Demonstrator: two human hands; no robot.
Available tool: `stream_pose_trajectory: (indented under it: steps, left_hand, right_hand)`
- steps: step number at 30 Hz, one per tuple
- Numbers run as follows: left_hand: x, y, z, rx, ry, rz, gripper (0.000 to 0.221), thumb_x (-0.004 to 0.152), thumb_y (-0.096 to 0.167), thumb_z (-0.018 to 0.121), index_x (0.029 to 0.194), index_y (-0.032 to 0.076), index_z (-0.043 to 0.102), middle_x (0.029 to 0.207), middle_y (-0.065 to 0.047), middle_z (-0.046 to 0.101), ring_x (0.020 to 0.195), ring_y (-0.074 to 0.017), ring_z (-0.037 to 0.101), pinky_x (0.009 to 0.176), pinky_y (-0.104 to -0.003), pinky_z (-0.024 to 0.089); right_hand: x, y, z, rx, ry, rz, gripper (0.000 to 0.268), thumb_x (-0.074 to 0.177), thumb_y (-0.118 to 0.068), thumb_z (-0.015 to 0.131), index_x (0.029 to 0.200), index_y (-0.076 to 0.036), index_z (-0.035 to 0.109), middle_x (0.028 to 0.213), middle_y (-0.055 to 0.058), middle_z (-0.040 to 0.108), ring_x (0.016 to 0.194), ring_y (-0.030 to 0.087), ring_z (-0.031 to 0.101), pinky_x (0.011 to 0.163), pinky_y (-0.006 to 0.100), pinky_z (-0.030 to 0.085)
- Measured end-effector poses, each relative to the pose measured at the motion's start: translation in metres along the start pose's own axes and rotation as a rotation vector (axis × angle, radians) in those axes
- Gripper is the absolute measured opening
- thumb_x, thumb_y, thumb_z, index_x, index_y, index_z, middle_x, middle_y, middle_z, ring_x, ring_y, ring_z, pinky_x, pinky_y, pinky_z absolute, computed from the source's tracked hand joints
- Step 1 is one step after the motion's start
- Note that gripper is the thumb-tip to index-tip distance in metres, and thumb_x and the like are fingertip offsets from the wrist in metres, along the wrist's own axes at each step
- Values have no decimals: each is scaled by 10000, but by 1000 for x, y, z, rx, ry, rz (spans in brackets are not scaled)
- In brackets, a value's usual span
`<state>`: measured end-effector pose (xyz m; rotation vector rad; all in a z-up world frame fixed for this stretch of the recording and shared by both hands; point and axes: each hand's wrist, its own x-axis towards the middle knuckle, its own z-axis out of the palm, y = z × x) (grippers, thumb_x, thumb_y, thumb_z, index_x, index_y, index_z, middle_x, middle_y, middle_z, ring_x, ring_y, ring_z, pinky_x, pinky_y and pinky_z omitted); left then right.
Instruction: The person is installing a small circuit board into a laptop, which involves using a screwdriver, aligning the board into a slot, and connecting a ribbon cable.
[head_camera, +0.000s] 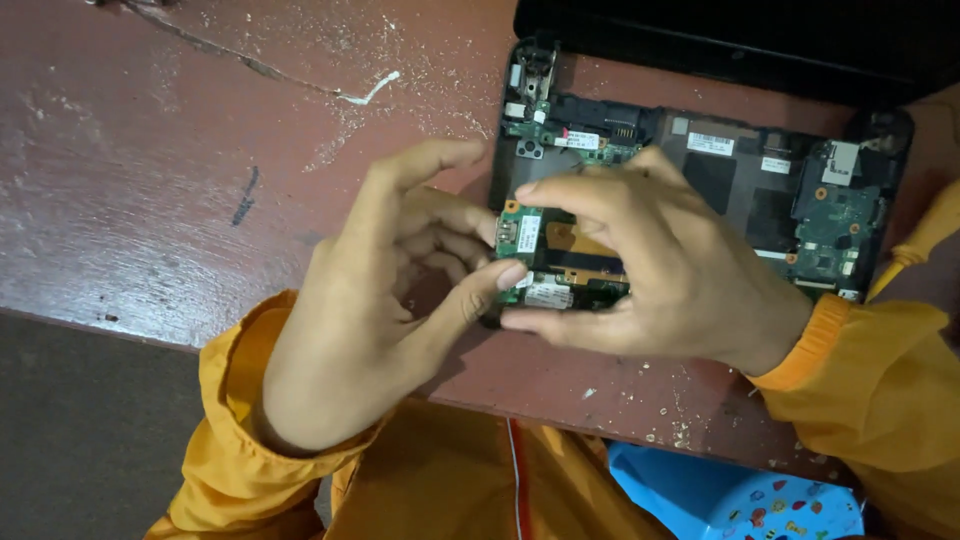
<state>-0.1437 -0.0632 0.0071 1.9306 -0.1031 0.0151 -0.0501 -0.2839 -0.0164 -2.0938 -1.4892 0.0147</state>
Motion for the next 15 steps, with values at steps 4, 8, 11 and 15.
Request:
stream_pose_trajectory:
  steps: [4, 8, 11, 15]
  left_hand:
    - [-1, -2, 3, -82, -9, 11, 570, 948, 127, 741, 1384, 56, 381, 1037, -73, 700, 863, -136, 748, 844, -240, 676]
    - [-2, -3, 4, -136, 1, 9, 556, 952, 108, 733, 1376, 40, 380, 1030, -77, 685, 849, -131, 729, 830, -227, 667]
    - [-7, -2, 2, -16, 15, 53, 571, 978, 167, 701, 1414, 14, 367, 1135, -115, 677, 869, -150, 733, 812, -250, 655]
    - [-35, -11, -1, 221, 216, 45, 388, 1061, 163, 559, 1402, 9, 454, 1213, -134, 664, 936, -185, 660, 834, -298, 532]
  right_hand:
    - [-1, -2, 1, -3, 41, 17, 859, 806, -450, 1015, 1310, 60, 543, 1190, 115, 693, 851, 211, 699, 846, 346, 504]
    - [1, -5, 0, -33, 60, 17, 824, 815, -400, 1019, 1273, 108, 560, 1204, 132, 677, 835, 229, 676, 857, 332, 524]
    - [1, -4, 2, -15, 51, 21, 732, 835, -392, 972, 1237, 68, 570, 698, 20, 530, 642, 150, 547, 877, 363, 476]
    - [7, -15, -5, 34, -79, 76, 839, 763, -484, 949, 1237, 61, 523, 1073, 170, 638, 881, 279, 717, 837, 356, 642]
